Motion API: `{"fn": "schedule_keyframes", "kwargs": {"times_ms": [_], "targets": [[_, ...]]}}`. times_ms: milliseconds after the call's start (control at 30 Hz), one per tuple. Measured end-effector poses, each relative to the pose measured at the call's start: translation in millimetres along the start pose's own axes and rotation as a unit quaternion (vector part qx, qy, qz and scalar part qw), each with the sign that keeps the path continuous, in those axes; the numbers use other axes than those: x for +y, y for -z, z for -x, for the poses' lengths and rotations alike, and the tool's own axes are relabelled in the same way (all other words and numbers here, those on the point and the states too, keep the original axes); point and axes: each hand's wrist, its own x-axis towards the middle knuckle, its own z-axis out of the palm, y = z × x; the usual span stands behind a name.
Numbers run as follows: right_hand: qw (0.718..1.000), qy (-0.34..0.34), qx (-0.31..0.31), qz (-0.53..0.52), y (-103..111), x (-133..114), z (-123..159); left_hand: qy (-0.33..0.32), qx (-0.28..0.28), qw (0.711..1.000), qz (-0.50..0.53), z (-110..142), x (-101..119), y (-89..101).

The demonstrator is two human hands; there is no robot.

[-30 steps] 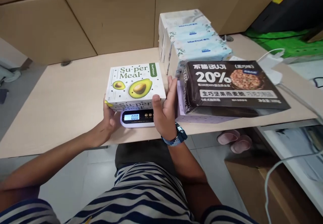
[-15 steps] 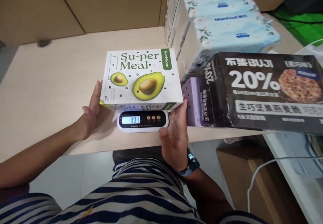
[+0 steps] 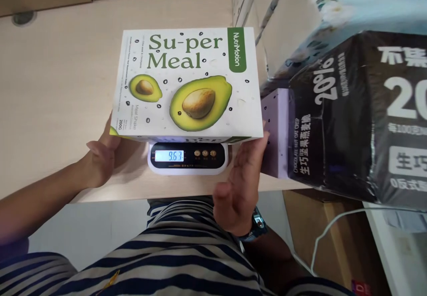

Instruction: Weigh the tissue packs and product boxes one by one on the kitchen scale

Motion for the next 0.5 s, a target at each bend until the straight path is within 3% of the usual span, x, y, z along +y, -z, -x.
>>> {"fn": "schedule_keyframes", "kwargs": {"times_ms": [67,200,333,400,500], "targets": [[0.999,-0.001,0.0,-0.033,1,3,-4,-0.017,-0.036,0.999,-0.023,0,0,2.8],[0.992,-0.011,-0.029,-0.122,1,-4,-16,-0.016,-0.018,1.0,-0.003,-3,3,4.5],[0.986,-0.056,-0.005,-0.159,-3,-16,-20,0.003,0.0,0.994,0.107,-10,10,3.6],[0.98,-0.074,0.011,-0.183,-5,-16,-17,0.076,0.079,0.969,0.223,-13,16,1.2],[0.96,-0.096,0.035,-0.261,-6,-9,-10,0.183,0.2,0.884,0.381,-15,24,-4.0]]}}
